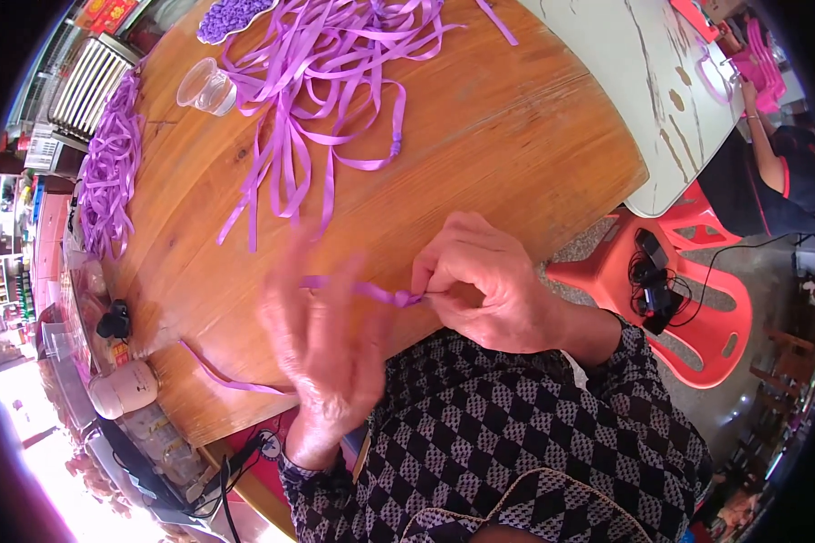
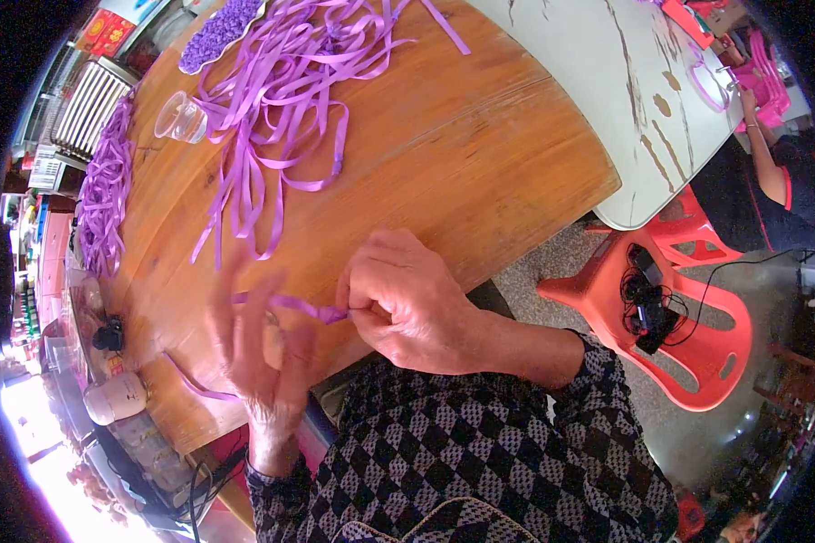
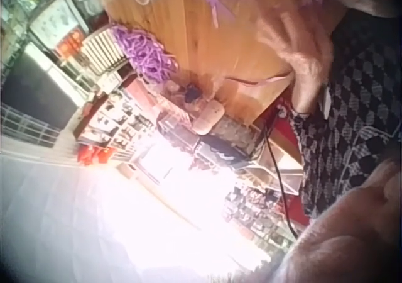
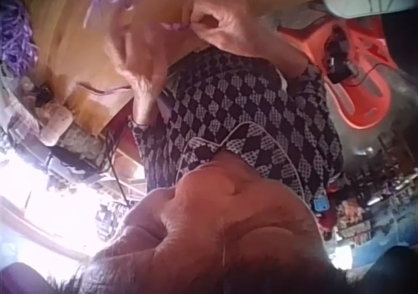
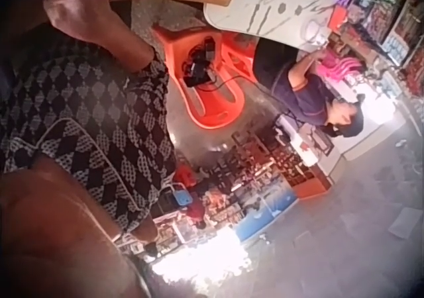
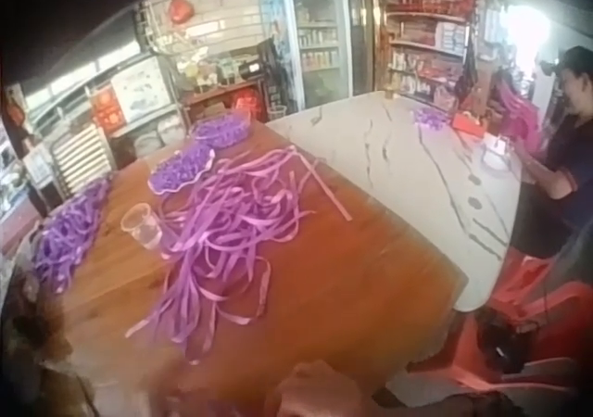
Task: The person ties knots in purple ribbons by hand, one at a time, and stretches each ribbon between both hands to tighten them. After tying several knots along the length of a ribbon, they set it down and pick up a new ribbon to repeat the process.
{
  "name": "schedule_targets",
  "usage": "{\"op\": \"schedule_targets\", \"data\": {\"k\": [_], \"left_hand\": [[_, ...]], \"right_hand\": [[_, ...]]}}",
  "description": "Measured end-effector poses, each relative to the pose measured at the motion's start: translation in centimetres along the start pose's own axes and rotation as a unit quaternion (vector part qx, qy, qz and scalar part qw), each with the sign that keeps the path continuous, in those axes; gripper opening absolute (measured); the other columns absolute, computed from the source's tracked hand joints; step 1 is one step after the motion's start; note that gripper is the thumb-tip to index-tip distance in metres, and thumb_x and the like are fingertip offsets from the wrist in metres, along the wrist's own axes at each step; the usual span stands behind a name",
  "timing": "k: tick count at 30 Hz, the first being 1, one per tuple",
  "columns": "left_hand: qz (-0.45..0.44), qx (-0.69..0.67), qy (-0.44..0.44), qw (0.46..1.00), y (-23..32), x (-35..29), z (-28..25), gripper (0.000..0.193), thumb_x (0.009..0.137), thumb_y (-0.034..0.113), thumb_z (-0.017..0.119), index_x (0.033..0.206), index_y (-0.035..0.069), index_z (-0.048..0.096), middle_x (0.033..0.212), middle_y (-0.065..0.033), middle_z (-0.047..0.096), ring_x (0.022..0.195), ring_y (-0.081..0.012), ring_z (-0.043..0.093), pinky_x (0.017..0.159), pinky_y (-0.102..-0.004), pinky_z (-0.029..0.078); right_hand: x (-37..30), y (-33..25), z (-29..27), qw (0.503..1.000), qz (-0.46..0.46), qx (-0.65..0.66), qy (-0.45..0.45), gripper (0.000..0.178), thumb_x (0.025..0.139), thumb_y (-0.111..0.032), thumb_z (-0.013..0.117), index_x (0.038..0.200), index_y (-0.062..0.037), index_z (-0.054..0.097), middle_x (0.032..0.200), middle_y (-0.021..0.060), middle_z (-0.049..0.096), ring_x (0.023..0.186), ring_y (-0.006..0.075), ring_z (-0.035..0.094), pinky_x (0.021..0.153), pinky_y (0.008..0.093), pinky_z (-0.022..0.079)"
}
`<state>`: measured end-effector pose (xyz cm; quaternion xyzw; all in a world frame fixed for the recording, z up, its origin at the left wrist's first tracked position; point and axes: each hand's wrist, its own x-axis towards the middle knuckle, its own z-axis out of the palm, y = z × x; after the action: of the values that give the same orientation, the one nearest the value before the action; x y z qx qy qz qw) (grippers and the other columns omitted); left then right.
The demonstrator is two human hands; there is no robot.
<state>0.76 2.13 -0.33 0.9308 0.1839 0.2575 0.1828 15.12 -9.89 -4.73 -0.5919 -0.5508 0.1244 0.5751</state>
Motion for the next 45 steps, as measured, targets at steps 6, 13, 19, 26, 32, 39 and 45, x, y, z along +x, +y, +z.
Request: {"op": "schedule_targets", "data": {"k": [6,13,19,26,32,39,45], "left_hand": [[-0.162,-0.291,-0.174,0.927,0.9,0.2,0.9,0.034,0.072,0.005,0.068,0.104,-0.002,0.058,0.104,-0.0102,0.060,0.099,-0.0198,0.054,0.087,-0.0309,0.040],[-0.290,-0.580,-0.157,0.744,1.8,0.7,1.6,0.031,0.076,-0.002,0.068,0.104,-0.005,0.056,0.095,-0.0076,0.062,0.087,-0.0114,0.059,0.078,-0.0247,0.048],[-0.302,-0.555,-0.170,0.756,1.9,0.7,1.7,0.027,0.080,-0.002,0.064,0.106,-0.006,0.056,0.090,-0.0050,0.063,0.082,-0.0089,0.058,0.076,-0.0224,0.048],[-0.306,-0.504,-0.103,0.801,1.8,-0.2,2.4,0.027,0.075,-0.005,0.065,0.101,-0.006,0.060,0.091,-0.0089,0.064,0.081,-0.0129,0.060,0.076,-0.0241,0.048],[-0.237,-0.430,-0.102,0.865,1.5,-0.2,2.5,0.028,0.073,-0.004,0.068,0.101,-0.005,0.062,0.088,-0.0086,0.066,0.079,-0.0116,0.060,0.075,-0.0229,0.047],[-0.237,-0.421,-0.108,0.869,2.1,-0.1,2.9,0.040,0.079,0.000,0.066,0.117,-0.001,0.054,0.086,-0.0011,0.065,0.075,-0.0030,0.053,0.066,-0.0159,0.043],[-0.236,-0.473,-0.126,0.839,1.9,0.0,2.8,0.054,0.083,0.001,0.063,0.131,0.001,0.039,0.092,-0.0027,0.066,0.081,-0.0025,0.052,0.073,-0.0155,0.041]], "right_hand": [[0.4,-0.7,-0.3,0.996,-0.035,-0.077,0.015,0.027,0.055,0.013,0.060,0.069,-0.0061,0.048,0.078,0.0039,0.058,0.064,0.0218,0.048,0.062,0.0313,0.037],[0.5,-1.0,-1.3,0.996,-0.045,-0.079,0.027,0.028,0.054,0.013,0.061,0.069,-0.0064,0.048,0.078,0.0034,0.058,0.063,0.0214,0.047,0.061,0.0313,0.036],[0.5,-1.0,-2.1,0.991,-0.053,-0.118,0.021,0.028,0.055,0.014,0.061,0.070,-0.0062,0.048,0.079,0.0031,0.059,0.064,0.0211,0.047,0.060,0.0314,0.035],[0.5,-1.0,-2.3,0.989,-0.050,-0.134,0.042,0.027,0.054,0.014,0.061,0.071,-0.0055,0.051,0.085,0.0044,0.060,0.068,0.0223,0.048,0.062,0.0313,0.039],[0.2,-0.7,-2.4,0.992,-0.034,-0.117,0.039,0.024,0.058,0.012,0.062,0.072,-0.0060,0.054,0.091,0.0054,0.060,0.071,0.0223,0.049,0.062,0.0307,0.041],[0.0,-0.6,-2.6,0.996,-0.017,-0.083,0.024,0.022,0.062,0.008,0.066,0.074,-0.0065,0.055,0.086,0.0045,0.062,0.071,0.0212,0.050,0.064,0.0297,0.040],[0.0,-0.2,-3.2,0.999,-0.009,-0.035,0.007,0.018,0.067,-0.001,0.072,0.078,-0.0052,0.058,0.088,0.0059,0.062,0.073,0.0210,0.052,0.064,0.0295,0.040]]}}
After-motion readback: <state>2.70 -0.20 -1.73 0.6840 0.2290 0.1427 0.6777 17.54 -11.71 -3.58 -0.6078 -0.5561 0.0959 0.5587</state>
